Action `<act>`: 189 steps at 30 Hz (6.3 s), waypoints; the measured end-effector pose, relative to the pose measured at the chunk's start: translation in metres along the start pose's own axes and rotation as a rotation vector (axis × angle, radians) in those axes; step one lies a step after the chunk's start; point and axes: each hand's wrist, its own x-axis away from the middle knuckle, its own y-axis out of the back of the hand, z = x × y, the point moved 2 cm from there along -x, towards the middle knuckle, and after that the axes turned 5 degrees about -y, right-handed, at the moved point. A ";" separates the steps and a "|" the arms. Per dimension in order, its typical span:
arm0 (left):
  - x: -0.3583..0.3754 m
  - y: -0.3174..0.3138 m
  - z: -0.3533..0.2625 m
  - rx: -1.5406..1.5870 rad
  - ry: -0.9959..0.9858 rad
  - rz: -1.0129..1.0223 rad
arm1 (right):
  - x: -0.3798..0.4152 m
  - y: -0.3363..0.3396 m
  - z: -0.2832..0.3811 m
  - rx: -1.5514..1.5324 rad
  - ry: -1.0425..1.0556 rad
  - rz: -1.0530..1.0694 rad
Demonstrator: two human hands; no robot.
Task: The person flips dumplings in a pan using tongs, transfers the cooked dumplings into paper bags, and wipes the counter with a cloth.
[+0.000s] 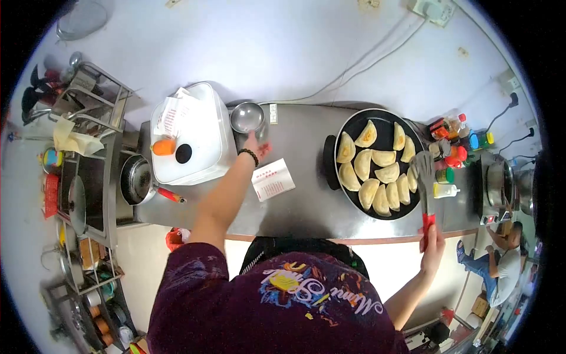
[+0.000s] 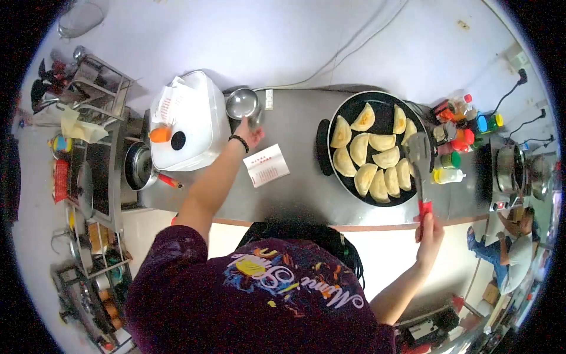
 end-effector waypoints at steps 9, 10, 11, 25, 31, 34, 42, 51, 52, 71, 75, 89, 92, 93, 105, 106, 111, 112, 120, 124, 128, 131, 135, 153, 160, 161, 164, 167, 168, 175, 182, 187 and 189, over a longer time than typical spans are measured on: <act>-0.055 0.017 0.023 0.438 0.043 -0.060 | -0.012 -0.013 -0.034 -0.082 -0.091 0.225; -0.024 0.008 0.025 0.471 0.012 -0.020 | -0.018 -0.017 -0.037 -0.097 -0.085 0.268; -0.033 0.018 0.048 0.554 0.065 0.142 | -0.022 -0.023 -0.034 -0.087 -0.071 0.333; 0.215 0.280 0.169 0.359 0.082 -0.351 | -0.057 -0.100 0.004 0.052 -0.014 0.550; 0.176 0.314 0.153 0.503 -0.031 -0.506 | -0.055 -0.108 0.018 0.126 -0.058 0.534; 0.162 0.319 0.169 0.300 -0.102 -0.661 | -0.051 -0.102 0.027 0.061 -0.047 0.442; 0.140 0.176 0.114 -1.291 -0.767 -0.523 | -0.048 -0.071 -0.001 -0.040 -0.083 0.263; 0.167 0.168 0.092 -1.374 -0.686 -0.375 | -0.040 -0.018 -0.045 -0.164 -0.198 -0.002; 0.181 0.141 0.067 -1.313 -0.974 -0.216 | -0.037 -0.016 -0.046 -0.167 -0.208 -0.004; -0.011 0.242 -0.234 -1.361 -0.621 -0.545 | -0.002 0.012 -0.065 -0.136 -0.174 -0.098; 0.032 0.218 -0.255 -1.055 -0.662 -0.231 | 0.007 0.012 -0.061 -0.094 -0.155 -0.131; 0.030 0.177 -0.258 -1.434 -0.704 0.066 | 0.042 -0.021 -0.050 -0.062 -0.191 -0.098; 0.058 0.164 -0.263 -0.770 -0.897 0.253 | 0.043 -0.019 -0.061 -0.094 -0.204 -0.120; 0.087 0.138 -0.265 -0.658 -0.940 0.142 | 0.040 -0.016 -0.072 -0.116 -0.219 -0.114; -0.031 -0.040 -0.099 0.044 -0.758 0.063 | 0.028 -0.026 -0.059 -0.150 -0.177 0.013; -0.061 -0.036 -0.092 0.024 -0.761 0.037 | 0.035 -0.023 -0.060 -0.121 -0.192 -0.025; -0.136 -0.014 -0.072 -0.217 -0.910 -0.165 | 0.057 0.003 -0.078 -0.085 -0.320 -0.113; -0.145 -0.009 -0.067 -0.418 -0.925 -0.271 | 0.060 0.008 -0.082 -0.089 -0.345 -0.151; -0.029 -0.033 -0.032 -0.682 -1.135 -0.317 | 0.003 0.026 -0.092 -0.034 -0.211 -0.287; 0.017 -0.015 0.079 -0.771 -0.833 0.071 | -0.078 0.013 -0.089 0.201 -0.013 -0.153; 0.121 -0.023 0.124 -0.725 -0.634 0.226 | -0.138 0.001 -0.083 0.139 -0.106 -0.064; 0.143 0.004 0.165 -0.576 -0.543 0.168 | -0.167 -0.003 -0.085 0.006 -0.319 0.106; 0.153 0.019 0.181 -0.549 -0.554 0.077 | -0.187 -0.015 -0.089 0.025 -0.385 0.207; 0.143 0.034 0.157 -0.697 -0.667 -0.081 | -0.182 -0.067 -0.087 0.876 0.533 -0.373; 0.132 0.023 0.143 -0.851 -0.733 -0.105 | -0.187 -0.059 -0.079 0.905 0.629 -0.339; 0.134 0.018 0.137 -0.909 -0.690 -0.091 | -0.191 -0.058 -0.077 0.906 0.627 -0.335; 0.126 0.015 0.139 -0.893 -0.721 -0.093 | -0.216 -0.053 -0.088 0.453 0.253 -0.178; 0.113 0.021 0.153 -0.920 -0.781 -0.068 | -0.219 -0.047 -0.087 0.358 0.054 0.025; 0.105 0.022 0.157 -0.912 -0.839 -0.043 | -0.215 -0.044 -0.083 0.451 0.112 -0.042; 0.140 -0.006 0.137 -0.889 -0.820 -0.066 | -0.132 -0.030 -0.049 0.247 0.249 -0.123; 0.207 -0.157 0.090 -0.173 -0.390 0.801 | -0.037 -0.095 0.004 0.090 0.499 0.446; 0.233 -0.171 0.072 -0.355 -0.643 0.622 | -0.077 -0.071 -0.031 -0.083 0.342 0.420; 0.236 -0.151 0.074 -0.141 -0.510 0.561 | -0.137 -0.039 -0.094 -0.030 0.126 -0.068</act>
